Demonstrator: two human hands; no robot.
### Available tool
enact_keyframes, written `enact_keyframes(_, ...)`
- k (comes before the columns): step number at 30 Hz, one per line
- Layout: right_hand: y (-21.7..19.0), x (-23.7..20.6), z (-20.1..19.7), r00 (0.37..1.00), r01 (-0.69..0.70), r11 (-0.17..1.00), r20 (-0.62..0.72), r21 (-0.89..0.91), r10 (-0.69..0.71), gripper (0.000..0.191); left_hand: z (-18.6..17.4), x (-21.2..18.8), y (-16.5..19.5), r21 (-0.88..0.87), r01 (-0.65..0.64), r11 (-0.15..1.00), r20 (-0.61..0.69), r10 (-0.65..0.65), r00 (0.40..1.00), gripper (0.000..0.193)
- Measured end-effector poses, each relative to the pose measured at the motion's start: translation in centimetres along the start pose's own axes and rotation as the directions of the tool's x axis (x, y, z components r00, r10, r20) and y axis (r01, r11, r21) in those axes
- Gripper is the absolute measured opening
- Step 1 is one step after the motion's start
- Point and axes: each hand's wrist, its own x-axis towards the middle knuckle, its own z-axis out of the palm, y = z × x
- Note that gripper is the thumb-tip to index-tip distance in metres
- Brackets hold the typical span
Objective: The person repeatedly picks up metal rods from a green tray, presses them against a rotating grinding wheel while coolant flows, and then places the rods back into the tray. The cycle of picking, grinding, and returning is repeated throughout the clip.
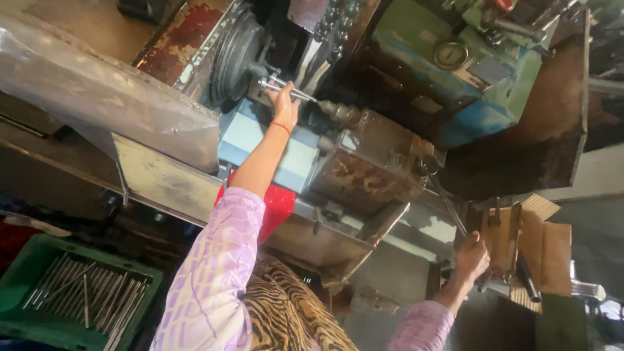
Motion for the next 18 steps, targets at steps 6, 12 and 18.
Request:
enact_keyframes(6, 1.4, -4.4, 0.4, 0.949, -0.198, 0.898, -0.154, 0.393, 0.277, 0.051, 1.6, -0.5, 0.1, 0.049, -0.025, 0.998, -0.080, 0.029, 0.996, 0.057)
enact_keyframes(12, 3.1, -22.5, 6.8, 0.553, -0.593, 0.089, 0.324, 0.800, 0.768, 0.049, 6.6, -6.4, 4.0, 0.006, -0.332, 0.943, 0.129, 0.328, 0.936, 0.022)
enact_keyframes(18, 1.8, -37.7, 10.6, 0.379, -0.683, -0.324, 0.697, 0.655, 0.609, 0.049, 0.8, -21.8, 13.6, 0.380, -0.399, 0.835, 0.577, 0.123, 0.808, 0.018)
